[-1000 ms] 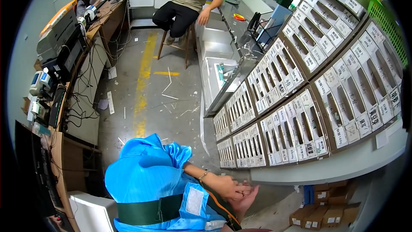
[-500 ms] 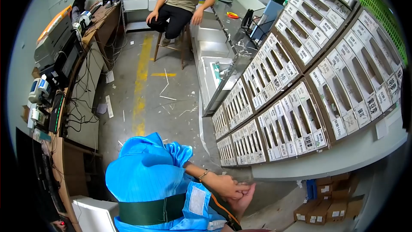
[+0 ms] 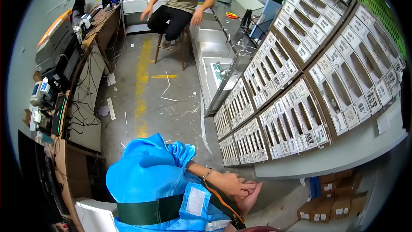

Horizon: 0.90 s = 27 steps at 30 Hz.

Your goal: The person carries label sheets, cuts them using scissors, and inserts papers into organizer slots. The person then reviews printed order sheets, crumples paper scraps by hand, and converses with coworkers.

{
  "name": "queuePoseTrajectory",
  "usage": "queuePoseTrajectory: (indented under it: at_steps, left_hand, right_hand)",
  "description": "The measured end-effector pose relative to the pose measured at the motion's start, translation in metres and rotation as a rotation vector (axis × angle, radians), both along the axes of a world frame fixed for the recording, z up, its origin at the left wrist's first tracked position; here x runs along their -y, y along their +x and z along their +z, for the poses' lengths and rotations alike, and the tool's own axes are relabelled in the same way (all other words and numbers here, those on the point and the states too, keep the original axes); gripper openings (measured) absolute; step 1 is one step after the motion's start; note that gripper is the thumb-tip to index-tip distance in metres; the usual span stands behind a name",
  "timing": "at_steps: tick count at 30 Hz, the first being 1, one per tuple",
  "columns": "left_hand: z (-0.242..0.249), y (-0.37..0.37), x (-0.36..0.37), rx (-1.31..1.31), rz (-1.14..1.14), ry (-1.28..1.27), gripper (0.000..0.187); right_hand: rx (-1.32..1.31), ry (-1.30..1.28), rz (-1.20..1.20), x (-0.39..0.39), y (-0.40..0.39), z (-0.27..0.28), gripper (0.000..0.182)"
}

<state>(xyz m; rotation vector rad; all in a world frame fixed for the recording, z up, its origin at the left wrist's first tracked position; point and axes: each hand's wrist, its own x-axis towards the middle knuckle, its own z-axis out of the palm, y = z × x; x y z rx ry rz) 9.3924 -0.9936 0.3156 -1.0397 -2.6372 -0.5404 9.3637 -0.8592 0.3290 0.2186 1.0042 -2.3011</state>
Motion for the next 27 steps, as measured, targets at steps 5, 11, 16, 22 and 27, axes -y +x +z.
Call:
queuePoseTrajectory:
  at_steps: [5,11,16,22,27]
  left_hand:
    - [-0.008,0.001,0.002,0.129,0.042,-0.031,0.037]
    - [-0.015,0.003,0.001,0.110,0.068,-0.022,0.034]
    - [0.002,0.010,0.006,0.081,0.054,-0.005,0.030]
    - [-0.004,0.015,0.005,0.093,0.064,0.076,0.027]
    - [-0.023,0.010,0.000,0.115,0.056,0.029,0.025]
  right_hand:
    - [-0.334,0.218,0.302,-0.007,-0.010,-0.014,0.023]
    - [-0.548,0.413,0.163,0.001,-0.004,-0.018,0.024]
    - [-0.025,-0.022,0.058,0.006,-0.001,-0.009,0.031]
    - [-0.095,0.199,0.121,-0.008,-0.005,-0.037,0.024]
    - [-0.175,0.132,0.146,-0.008,0.001,-0.040,0.019]
